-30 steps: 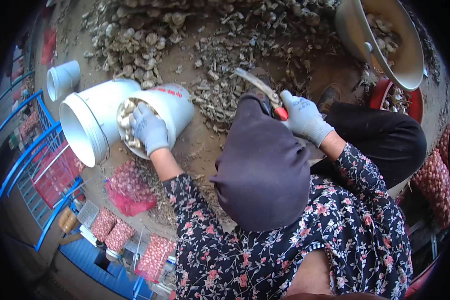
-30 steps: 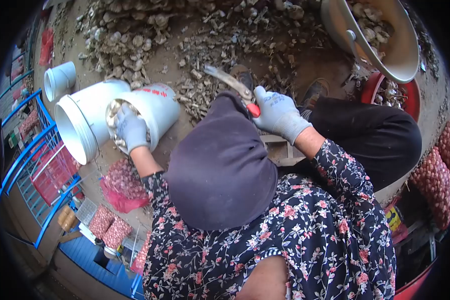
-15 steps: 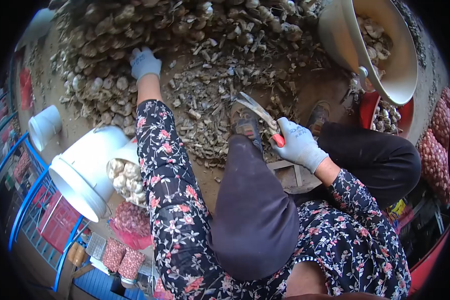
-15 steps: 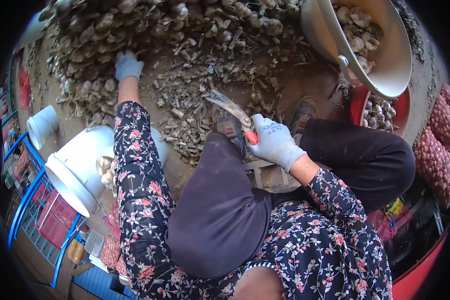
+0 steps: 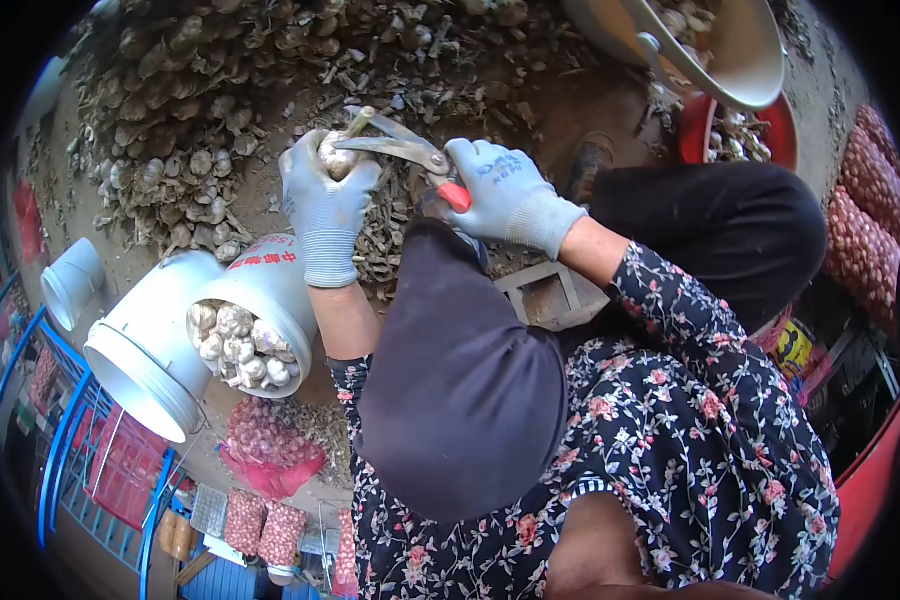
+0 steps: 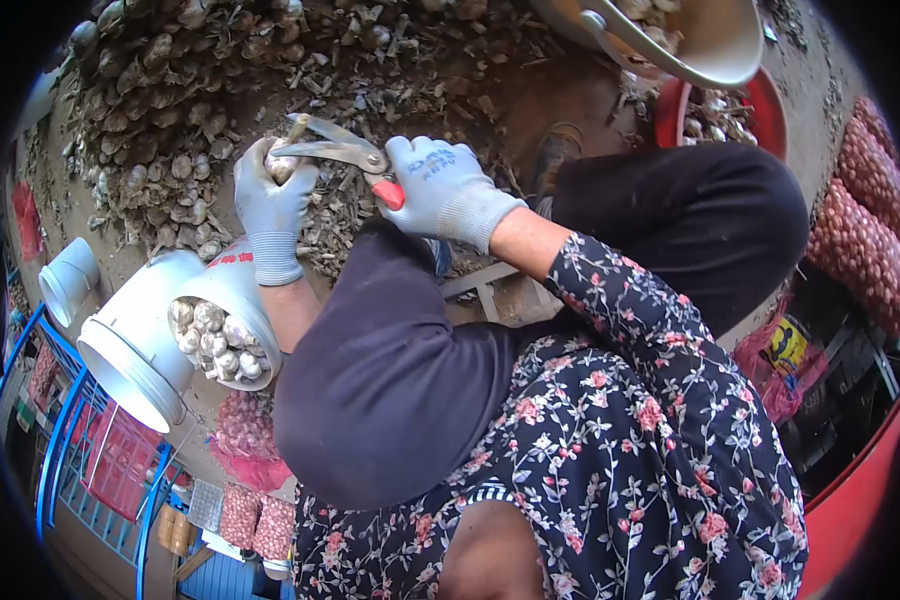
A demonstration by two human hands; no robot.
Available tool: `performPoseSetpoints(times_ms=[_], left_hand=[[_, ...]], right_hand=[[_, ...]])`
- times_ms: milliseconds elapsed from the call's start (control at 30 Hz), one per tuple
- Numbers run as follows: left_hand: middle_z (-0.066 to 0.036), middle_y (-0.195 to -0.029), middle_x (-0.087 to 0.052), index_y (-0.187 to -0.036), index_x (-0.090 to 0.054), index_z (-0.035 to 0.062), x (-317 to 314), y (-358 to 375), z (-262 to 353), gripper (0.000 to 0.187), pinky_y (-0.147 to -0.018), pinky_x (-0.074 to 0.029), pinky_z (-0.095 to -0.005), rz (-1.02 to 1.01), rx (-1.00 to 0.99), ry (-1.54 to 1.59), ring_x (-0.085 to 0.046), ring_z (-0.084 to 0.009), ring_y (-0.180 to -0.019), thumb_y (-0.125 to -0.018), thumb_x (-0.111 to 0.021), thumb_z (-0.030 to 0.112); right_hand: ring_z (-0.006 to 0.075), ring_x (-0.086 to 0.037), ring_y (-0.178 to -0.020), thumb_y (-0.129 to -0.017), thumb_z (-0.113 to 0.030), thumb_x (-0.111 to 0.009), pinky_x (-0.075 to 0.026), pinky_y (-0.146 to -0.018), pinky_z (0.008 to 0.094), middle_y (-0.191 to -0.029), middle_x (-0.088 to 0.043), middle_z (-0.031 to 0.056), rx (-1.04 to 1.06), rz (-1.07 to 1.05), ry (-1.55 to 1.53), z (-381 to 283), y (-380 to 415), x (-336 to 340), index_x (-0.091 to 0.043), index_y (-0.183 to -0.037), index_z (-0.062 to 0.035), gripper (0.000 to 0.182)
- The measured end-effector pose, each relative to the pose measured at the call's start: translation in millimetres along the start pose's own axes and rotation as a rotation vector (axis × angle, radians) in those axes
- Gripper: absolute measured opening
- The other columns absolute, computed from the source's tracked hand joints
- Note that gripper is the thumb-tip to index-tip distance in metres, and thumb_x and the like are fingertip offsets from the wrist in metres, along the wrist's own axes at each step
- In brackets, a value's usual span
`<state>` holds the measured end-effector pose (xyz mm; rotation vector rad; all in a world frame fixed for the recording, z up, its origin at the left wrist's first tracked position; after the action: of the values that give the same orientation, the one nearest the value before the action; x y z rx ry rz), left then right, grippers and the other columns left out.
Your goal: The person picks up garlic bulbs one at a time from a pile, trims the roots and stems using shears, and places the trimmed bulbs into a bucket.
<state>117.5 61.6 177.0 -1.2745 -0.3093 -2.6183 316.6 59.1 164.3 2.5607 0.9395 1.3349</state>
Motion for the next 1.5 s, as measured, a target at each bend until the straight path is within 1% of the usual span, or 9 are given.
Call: performPoseSetpoints(times_ms=[167, 300, 367, 500, 700, 800, 933, 1333, 1500], left_hand=[[-0.017, -0.098, -0.058, -0.103, -0.058, -0.0011, -7.1, -0.1, 11.3, 0.043, -0.079, -0.048, -0.0364, 0.002, -0.039, 0.018, -0.06, -0.0286, -0.089, -0.068, -0.071, 0.019], [-0.019, -0.115, -0.057, -0.118, -0.049, -0.0033, -25.6, 12.3, -16.4, 0.039, -0.094, -0.049, -0.0407, -0.176, 0.132, 1.467, -0.057, -0.0308, -0.109, -0.081, -0.062, 0.003], [-0.02, -0.121, -0.054, -0.126, -0.043, 0.0014, -35.1, 15.2, -19.3, 0.047, -0.098, -0.047, -0.0497, -0.201, 0.024, 1.576, -0.053, -0.035, -0.115, -0.083, -0.062, 0.003], [-0.012, -0.124, -0.054, -0.129, -0.047, 0.01, -48.2, 23.9, -17.9, 0.056, -0.096, -0.048, -0.0399, -0.259, 0.008, 1.784, -0.055, -0.025, -0.111, -0.079, -0.069, 0.002], [-0.011, -0.12, -0.057, -0.131, -0.046, 0.0047, -37.5, 30.6, -9.5, 0.06, -0.093, -0.049, -0.0345, -0.186, 0.074, 1.662, -0.058, -0.0202, -0.106, -0.076, -0.069, -0.005], [-0.012, -0.115, -0.055, -0.13, -0.04, -0.0084, -22.2, 32.4, -3.3, 0.061, -0.09, -0.045, -0.0264, -0.272, 0.187, 1.161, -0.055, -0.0159, -0.102, -0.072, -0.059, -0.009], [-0.011, -0.117, -0.05, -0.137, -0.031, -0.0035, -23.6, 30.1, 13.6, 0.083, -0.088, -0.046, -0.0268, -0.185, 0.138, 0.696, -0.054, -0.0162, -0.099, -0.063, -0.069, 0.0], [-0.014, -0.121, -0.046, -0.142, -0.022, 0.0005, -25.1, 38.9, 5.7, 0.101, -0.087, -0.048, -0.0299, -0.268, 0.043, 0.71, -0.054, -0.0203, -0.102, -0.058, -0.079, 0.004], [-0.016, -0.115, -0.051, -0.139, -0.027, 0.004, -31.1, 38.9, 11.8, 0.094, -0.085, -0.05, -0.0322, -0.133, -0.015, 0.635, -0.057, -0.0217, -0.1, -0.059, -0.077, 0.004]], right_hand=[[0.041, -0.062, -0.082, -0.084, -0.031, -0.057, -0.048, -0.073, 0.0471, -0.082, -0.063, 0.0256, -0.036, -0.053, -0.277, 8.4, 17.5, 2.6, -0.051, -0.096, -0.0002, 0.034], [0.0428, -0.061, -0.078, -0.084, -0.032, -0.059, -0.048, -0.072, 0.0471, -0.076, -0.062, 0.0248, -0.084, -0.036, -0.299, 28.3, 42.3, 7.3, -0.05, -0.093, 0.0012, 0.036], [0.0424, -0.061, -0.083, -0.083, -0.034, -0.06, -0.048, -0.075, 0.0468, -0.083, -0.062, 0.0251, -0.137, -0.114, -0.294, 30.8, 52.4, 6.7, -0.049, -0.095, 0.0004, 0.038], [0.0406, -0.058, -0.089, -0.082, -0.032, -0.065, -0.046, -0.075, 0.0453, -0.091, -0.058, 0.0235, -0.072, -0.129, -0.207, 26.9, 49.4, 5.7, -0.048, -0.101, -0.0022, 0.039], [0.0371, -0.059, -0.089, -0.083, -0.032, -0.061, -0.047, -0.074, 0.044, -0.089, -0.059, 0.0204, 0.021, -0.11, -0.039, 17.2, 40.3, 6.7, -0.047, -0.102, -0.0021, 0.038], [0.0337, -0.06, -0.085, -0.082, -0.035, -0.06, -0.047, -0.073, 0.0431, -0.086, -0.059, 0.0167, 0.084, -0.038, 0.208, 14.9, 33.2, 13.7, -0.048, -0.104, -0.0037, 0.04], [0.0298, -0.062, -0.088, -0.084, -0.052, -0.055, -0.046, -0.078, 0.0445, -0.09, -0.061, 0.0147, 0.065, -0.081, 0.301, 14.6, 26.9, 14.9, -0.049, -0.106, -0.0049, 0.052], [0.0288, -0.059, -0.095, -0.076, -0.034, -0.064, -0.042, -0.084, 0.0418, -0.097, -0.058, 0.0129, 0.165, -0.104, 0.408, 19.2, 29.8, 22.9, -0.046, -0.116, -0.0052, 0.052], [0.032, -0.062, -0.097, -0.082, -0.047, -0.058, -0.046, -0.083, 0.043, -0.102, -0.061, 0.018, 0.102, -0.27, 0.301, 21.5, 22.2, 16.8, -0.047, -0.112, -0.0029, 0.054]])
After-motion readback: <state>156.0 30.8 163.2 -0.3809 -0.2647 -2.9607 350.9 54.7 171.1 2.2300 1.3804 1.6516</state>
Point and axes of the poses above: each hand's wrist, its own y-axis away from the middle knuckle, its own x-axis out of the back of the hand, z = x × y, the point moved 2 cm from there along -y, towards the middle knuckle
